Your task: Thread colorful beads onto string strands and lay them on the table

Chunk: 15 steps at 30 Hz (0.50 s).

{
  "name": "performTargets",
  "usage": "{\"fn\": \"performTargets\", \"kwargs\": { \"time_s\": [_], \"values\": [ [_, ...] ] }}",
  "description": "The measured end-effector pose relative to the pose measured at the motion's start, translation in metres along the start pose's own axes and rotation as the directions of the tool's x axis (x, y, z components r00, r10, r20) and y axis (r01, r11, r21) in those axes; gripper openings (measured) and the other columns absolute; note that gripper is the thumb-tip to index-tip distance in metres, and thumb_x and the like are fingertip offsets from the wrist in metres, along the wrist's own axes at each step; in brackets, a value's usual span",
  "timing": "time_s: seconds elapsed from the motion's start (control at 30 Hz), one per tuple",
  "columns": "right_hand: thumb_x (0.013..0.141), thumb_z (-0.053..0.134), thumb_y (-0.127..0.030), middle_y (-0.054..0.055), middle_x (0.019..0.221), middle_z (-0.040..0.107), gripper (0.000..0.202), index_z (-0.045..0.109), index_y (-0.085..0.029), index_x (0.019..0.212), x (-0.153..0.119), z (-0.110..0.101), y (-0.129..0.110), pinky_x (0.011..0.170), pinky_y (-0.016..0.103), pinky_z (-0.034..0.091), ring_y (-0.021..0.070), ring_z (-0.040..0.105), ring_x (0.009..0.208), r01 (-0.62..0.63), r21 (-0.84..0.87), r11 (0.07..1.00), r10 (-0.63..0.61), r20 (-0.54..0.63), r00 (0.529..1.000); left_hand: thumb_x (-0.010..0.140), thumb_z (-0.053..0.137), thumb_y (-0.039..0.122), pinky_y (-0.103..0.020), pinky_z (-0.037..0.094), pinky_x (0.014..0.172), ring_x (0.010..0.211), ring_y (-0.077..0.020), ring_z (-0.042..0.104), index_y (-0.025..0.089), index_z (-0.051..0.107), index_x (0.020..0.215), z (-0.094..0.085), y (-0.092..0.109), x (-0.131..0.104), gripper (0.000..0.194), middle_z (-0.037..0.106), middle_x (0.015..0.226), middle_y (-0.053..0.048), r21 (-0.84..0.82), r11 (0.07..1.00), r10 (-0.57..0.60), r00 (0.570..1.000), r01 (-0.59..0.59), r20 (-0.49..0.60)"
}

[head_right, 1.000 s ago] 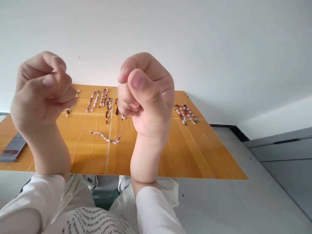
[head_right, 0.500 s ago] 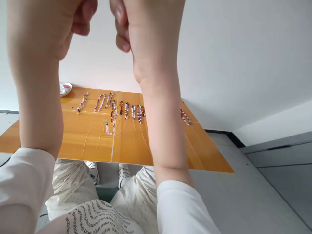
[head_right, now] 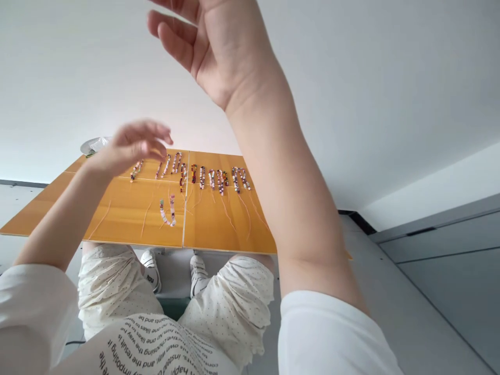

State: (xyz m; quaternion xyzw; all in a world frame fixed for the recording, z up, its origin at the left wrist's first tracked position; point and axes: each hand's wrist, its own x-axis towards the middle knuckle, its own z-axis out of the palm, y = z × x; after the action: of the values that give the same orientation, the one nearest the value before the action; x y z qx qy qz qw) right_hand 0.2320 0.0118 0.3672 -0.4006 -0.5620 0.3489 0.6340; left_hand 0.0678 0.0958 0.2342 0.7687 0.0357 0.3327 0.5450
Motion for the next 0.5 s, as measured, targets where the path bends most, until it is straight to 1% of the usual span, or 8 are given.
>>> {"fn": "performTargets", "kwargs": {
  "time_s": [0.03, 0.1, 0.17, 0.23, 0.27, 0.33, 0.43, 0.5],
  "values": [
    [0.09, 0.03, -0.027, -0.015, 0.054, 0.059, 0.036, 0.01, -0.018, 0.061, 0.0, 0.002, 0.001, 0.055, 0.004, 0.037, -0.0096, 0.051, 0.054, -0.014, 0.018, 1.0, 0.014, 0.008, 1.0, 0.072, 0.086, 0.041, -0.028, 0.058, 0.09, 0.099, -0.0148, 0.07, 0.018, 0.072, 0.11, 0.0, -0.014, -0.015, 0.046, 0.072, 0.116, -0.006, -0.02, 0.999, -0.042, 0.997, 0.043, 0.058],
    [0.091, 0.035, -0.022, -0.015, 0.055, 0.058, 0.034, 0.02, -0.018, 0.06, -0.001, 0.006, 0.0, 0.055, 0.003, 0.037, -0.0091, 0.048, 0.054, -0.042, 0.037, 0.998, 0.041, 0.041, 0.998, 0.073, 0.085, 0.036, -0.032, 0.049, 0.108, 0.122, -0.019, 0.064, 0.022, 0.07, 0.118, 0.005, -0.038, -0.042, 0.049, 0.068, 0.131, -0.008, -0.03, 0.984, -0.166, 0.97, 0.174, 0.178],
    [0.094, 0.03, -0.022, -0.014, 0.057, 0.053, 0.03, 0.032, -0.017, 0.065, -0.005, 0.009, -0.003, 0.053, 0.002, 0.033, -0.0083, 0.046, 0.056, -0.068, 0.032, 0.997, 0.065, 0.09, 0.994, 0.075, 0.083, 0.035, -0.035, 0.048, 0.11, 0.123, -0.0194, 0.063, 0.023, 0.069, 0.12, 0.016, -0.058, -0.063, 0.049, 0.067, 0.133, -0.01, -0.07, 0.96, -0.242, 0.93, 0.27, 0.277],
    [0.097, 0.018, -0.025, -0.013, 0.06, 0.046, 0.034, 0.037, -0.017, 0.069, -0.01, 0.012, -0.007, 0.048, 0.002, 0.025, -0.0078, 0.04, 0.054, -0.096, 0.01, 0.995, 0.093, 0.148, 0.985, 0.078, 0.081, 0.038, -0.032, 0.054, 0.098, 0.115, -0.0182, 0.066, 0.02, 0.069, 0.117, 0.028, -0.072, -0.078, 0.045, 0.07, 0.126, -0.012, -0.084, 0.93, -0.319, 0.897, 0.359, 0.307],
    [0.097, 0.014, -0.025, -0.013, 0.061, 0.042, 0.037, 0.037, -0.017, 0.07, -0.011, 0.014, -0.008, 0.046, 0.004, 0.02, -0.0074, 0.036, 0.052, -0.105, -0.004, 0.994, 0.104, 0.165, 0.981, 0.078, 0.08, 0.041, -0.03, 0.057, 0.087, 0.1, -0.0163, 0.07, 0.017, 0.07, 0.109, 0.034, -0.079, -0.084, 0.04, 0.071, 0.123, -0.013, -0.078, 0.918, -0.345, 0.88, 0.389, 0.326],
    [0.098, 0.013, -0.018, -0.012, 0.057, 0.033, 0.037, 0.03, -0.018, 0.065, -0.012, 0.016, -0.007, 0.043, 0.008, 0.013, -0.0055, 0.028, 0.049, -0.105, -0.04, 0.994, 0.111, 0.189, 0.976, 0.079, 0.077, 0.048, -0.027, 0.057, 0.073, 0.077, -0.0119, 0.068, 0.013, 0.07, 0.098, 0.044, -0.09, -0.094, 0.041, 0.074, 0.108, -0.014, -0.071, 0.896, -0.389, 0.851, 0.439, 0.354],
    [0.097, 0.03, -0.01, -0.011, 0.051, 0.017, 0.041, 0.016, -0.02, 0.06, -0.01, 0.016, 0.0, 0.043, 0.014, 0.013, -0.0014, 0.016, 0.045, -0.012, -0.139, 0.99, 0.044, 0.23, 0.972, 0.081, 0.07, 0.058, -0.025, 0.054, 0.06, 0.061, -0.0095, 0.062, 0.012, 0.066, 0.09, 0.05, -0.103, -0.104, 0.047, 0.071, 0.079, -0.007, -0.046, 0.865, -0.451, 0.815, 0.499, 0.363],
    [0.093, 0.046, -0.013, -0.011, 0.051, 0.014, 0.046, 0.017, -0.021, 0.059, -0.008, 0.015, 0.006, 0.044, 0.017, 0.015, -0.0007, 0.013, 0.045, 0.081, -0.22, 0.972, -0.017, 0.281, 0.96, 0.083, 0.065, 0.062, -0.025, 0.054, 0.055, 0.056, -0.0097, 0.058, 0.012, 0.064, 0.091, 0.047, -0.111, -0.109, 0.05, 0.062, 0.065, -0.001, -0.003, 0.849, -0.498, 0.801, 0.529, 0.334]
  ]
}}
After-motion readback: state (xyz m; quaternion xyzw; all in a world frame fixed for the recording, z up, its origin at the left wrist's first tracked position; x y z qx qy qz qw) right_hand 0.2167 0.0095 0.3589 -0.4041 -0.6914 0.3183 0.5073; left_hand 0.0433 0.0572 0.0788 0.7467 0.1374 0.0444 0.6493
